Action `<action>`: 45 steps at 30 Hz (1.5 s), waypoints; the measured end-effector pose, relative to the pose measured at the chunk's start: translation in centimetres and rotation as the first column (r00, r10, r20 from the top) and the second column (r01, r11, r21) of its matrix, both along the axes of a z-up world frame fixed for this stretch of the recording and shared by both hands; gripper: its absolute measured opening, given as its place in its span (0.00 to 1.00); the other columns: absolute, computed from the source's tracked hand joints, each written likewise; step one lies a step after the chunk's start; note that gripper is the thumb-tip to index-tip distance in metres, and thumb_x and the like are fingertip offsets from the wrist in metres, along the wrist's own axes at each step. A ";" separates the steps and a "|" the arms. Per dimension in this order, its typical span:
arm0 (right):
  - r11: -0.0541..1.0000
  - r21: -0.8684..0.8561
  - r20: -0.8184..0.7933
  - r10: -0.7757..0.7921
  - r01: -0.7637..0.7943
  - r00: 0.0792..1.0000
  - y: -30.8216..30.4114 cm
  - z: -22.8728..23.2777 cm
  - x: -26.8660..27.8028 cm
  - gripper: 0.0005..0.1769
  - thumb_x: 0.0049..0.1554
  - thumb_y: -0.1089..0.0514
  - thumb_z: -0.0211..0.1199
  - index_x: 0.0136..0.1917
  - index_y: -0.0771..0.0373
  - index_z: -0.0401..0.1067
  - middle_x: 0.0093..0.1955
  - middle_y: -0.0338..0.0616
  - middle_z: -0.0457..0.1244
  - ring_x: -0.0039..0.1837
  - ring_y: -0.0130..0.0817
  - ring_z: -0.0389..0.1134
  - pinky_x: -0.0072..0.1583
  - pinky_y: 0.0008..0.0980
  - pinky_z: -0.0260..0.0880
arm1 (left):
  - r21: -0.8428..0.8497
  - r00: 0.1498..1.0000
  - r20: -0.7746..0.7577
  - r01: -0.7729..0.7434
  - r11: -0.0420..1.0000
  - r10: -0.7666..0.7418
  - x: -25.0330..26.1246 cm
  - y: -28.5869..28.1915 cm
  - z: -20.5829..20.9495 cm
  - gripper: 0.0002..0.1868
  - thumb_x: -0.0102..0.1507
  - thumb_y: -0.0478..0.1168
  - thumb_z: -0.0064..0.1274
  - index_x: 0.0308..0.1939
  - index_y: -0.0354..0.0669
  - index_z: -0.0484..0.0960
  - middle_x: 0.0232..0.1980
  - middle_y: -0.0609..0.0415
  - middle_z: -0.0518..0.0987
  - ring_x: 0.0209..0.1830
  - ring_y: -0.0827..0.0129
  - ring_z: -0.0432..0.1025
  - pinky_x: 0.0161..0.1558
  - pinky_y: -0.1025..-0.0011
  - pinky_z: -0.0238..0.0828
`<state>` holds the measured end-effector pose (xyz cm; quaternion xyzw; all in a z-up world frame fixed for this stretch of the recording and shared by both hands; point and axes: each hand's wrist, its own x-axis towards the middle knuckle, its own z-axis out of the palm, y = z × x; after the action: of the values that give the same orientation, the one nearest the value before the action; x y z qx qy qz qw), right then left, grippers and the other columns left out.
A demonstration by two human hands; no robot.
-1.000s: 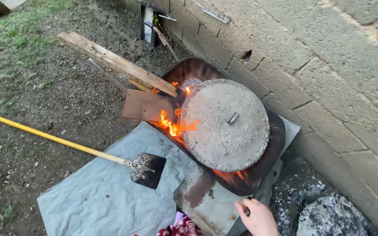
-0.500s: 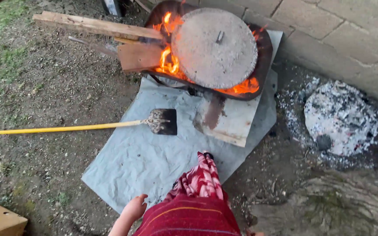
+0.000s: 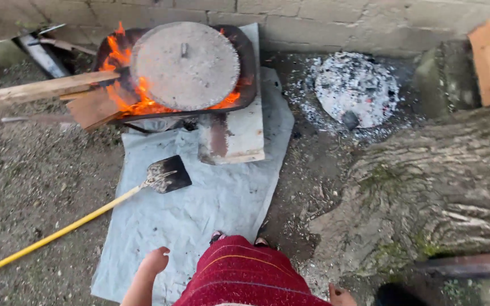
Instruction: The person uses a pair of tongs to move a lid from one pot to another, both of which are over open fires. The person then uses a brush to apply a liquid from a bowl to a flatbread in a pan, and finally uses a ladle and spoon to transfer a white liquid from a large pot into the pan containing the flatbread.
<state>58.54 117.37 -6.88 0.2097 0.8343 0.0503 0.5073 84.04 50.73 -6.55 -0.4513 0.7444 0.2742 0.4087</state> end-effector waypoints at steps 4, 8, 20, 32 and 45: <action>0.975 -0.169 -0.085 -0.160 0.144 0.983 -4.2 11.2 0.3 0.40 0.64 0.26 0.37 0.58 0.52 0.81 0.60 0.49 0.73 0.62 0.48 0.73 0.62 0.40 0.68 | -0.009 0.955 -0.177 0.242 0.970 -0.240 -10.4 5.9 4.2 0.25 0.69 0.45 0.33 0.69 0.64 0.71 0.58 0.53 0.83 0.55 0.53 0.77 0.49 0.58 0.74; 0.965 -0.262 -0.185 -0.026 -0.023 0.982 -3.0 8.8 1.6 0.37 0.63 0.27 0.39 0.49 0.53 0.80 0.49 0.44 0.73 0.53 0.42 0.75 0.52 0.39 0.70 | 0.030 0.906 -0.323 0.300 0.954 -0.275 -17.4 14.7 9.5 0.23 0.68 0.46 0.37 0.67 0.60 0.74 0.66 0.47 0.75 0.63 0.50 0.72 0.58 0.54 0.72; 0.948 -0.307 -0.105 -0.124 0.087 0.987 0.8 6.0 -0.6 0.35 0.63 0.27 0.43 0.40 0.56 0.73 0.40 0.44 0.69 0.46 0.39 0.72 0.50 0.34 0.65 | 0.175 0.865 -0.157 0.499 0.849 -0.476 -13.6 18.3 5.5 0.23 0.64 0.59 0.41 0.51 0.51 0.80 0.58 0.47 0.81 0.58 0.52 0.76 0.55 0.60 0.72; 0.933 -0.345 -0.085 -0.135 0.098 0.987 2.1 6.3 1.1 0.40 0.60 0.23 0.43 0.68 0.53 0.70 0.63 0.42 0.71 0.63 0.37 0.73 0.65 0.37 0.71 | 0.089 0.946 -0.038 0.324 0.942 -0.322 -9.8 16.2 0.0 0.24 0.69 0.46 0.36 0.68 0.62 0.74 0.68 0.54 0.76 0.64 0.58 0.74 0.57 0.61 0.76; 0.927 -0.372 -0.139 0.001 -0.054 0.990 4.1 3.6 1.5 0.43 0.56 0.19 0.39 0.57 0.51 0.78 0.55 0.42 0.73 0.56 0.40 0.74 0.58 0.36 0.70 | 0.137 0.893 -0.062 0.450 0.882 -0.446 -12.8 20.6 7.1 0.22 0.69 0.51 0.44 0.67 0.61 0.74 0.65 0.53 0.78 0.64 0.57 0.73 0.61 0.62 0.72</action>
<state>60.04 121.43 -3.28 0.1002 0.8642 -0.1172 0.4790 71.29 71.29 0.51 -0.2317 0.8118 0.2334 0.4825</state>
